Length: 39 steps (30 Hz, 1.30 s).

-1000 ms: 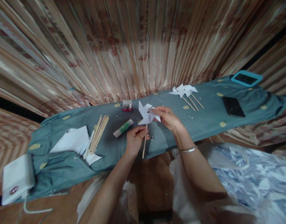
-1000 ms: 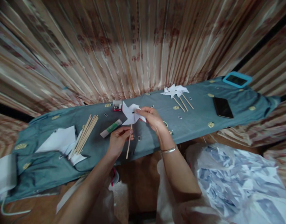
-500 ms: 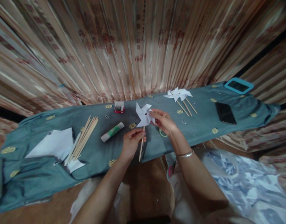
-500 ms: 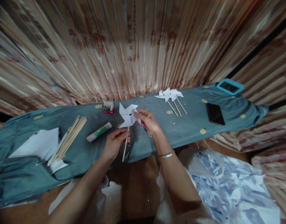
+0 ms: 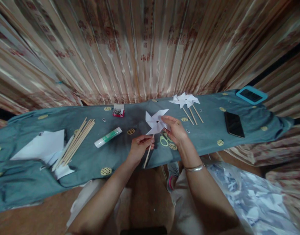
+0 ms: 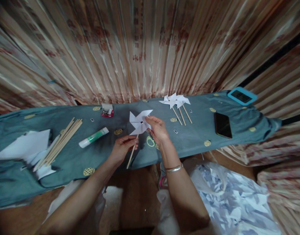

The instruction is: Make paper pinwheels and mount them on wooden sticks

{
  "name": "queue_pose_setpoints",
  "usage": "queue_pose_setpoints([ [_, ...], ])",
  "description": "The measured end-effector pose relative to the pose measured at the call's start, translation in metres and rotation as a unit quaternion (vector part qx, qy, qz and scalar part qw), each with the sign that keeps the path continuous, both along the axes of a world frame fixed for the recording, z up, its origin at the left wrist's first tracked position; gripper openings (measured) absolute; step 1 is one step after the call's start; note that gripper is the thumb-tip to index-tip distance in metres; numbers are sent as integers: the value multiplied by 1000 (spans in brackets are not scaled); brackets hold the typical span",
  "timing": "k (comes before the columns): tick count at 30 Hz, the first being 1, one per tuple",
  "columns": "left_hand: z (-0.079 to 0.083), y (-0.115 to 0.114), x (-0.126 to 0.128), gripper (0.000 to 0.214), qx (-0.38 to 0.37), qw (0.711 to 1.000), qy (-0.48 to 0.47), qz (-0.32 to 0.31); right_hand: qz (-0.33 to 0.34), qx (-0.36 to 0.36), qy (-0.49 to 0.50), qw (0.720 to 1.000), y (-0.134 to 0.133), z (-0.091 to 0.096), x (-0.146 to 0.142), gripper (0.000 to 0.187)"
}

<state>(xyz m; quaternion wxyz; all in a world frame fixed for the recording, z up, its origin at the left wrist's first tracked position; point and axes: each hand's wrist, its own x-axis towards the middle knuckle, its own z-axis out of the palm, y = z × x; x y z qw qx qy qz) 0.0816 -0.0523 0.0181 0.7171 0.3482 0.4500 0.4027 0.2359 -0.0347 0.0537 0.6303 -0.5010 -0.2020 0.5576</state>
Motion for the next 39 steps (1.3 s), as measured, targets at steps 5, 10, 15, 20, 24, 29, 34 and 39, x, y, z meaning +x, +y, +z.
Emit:
queue_pose_setpoints([
  [5,1,1,-1,28,30,1000,7,0,-13,8,-16,1000,-8,-5,0,32],
  [10,4,2,-6,23,69,997,32,7,-2,-19,-25,999,-13,-9,1,34],
  [15,6,3,-13,24,67,997,34,11,22,-24,-2,999,-15,-6,-3,37],
  [20,6,2,-17,24,66,997,27,12,26,-51,27,998,-18,-4,-11,37],
  [24,8,3,-21,23,63,997,26,30,43,-55,46,996,-21,-2,-18,38],
  [29,8,5,-24,25,54,997,7,47,71,-57,46,995,-23,-1,-25,40],
  [34,6,4,-26,31,24,997,-26,74,84,-59,28,994,-25,-1,-32,44],
  [39,9,5,-29,36,-24,994,-64,89,111,-50,-43,992,-29,2,-33,49],
])
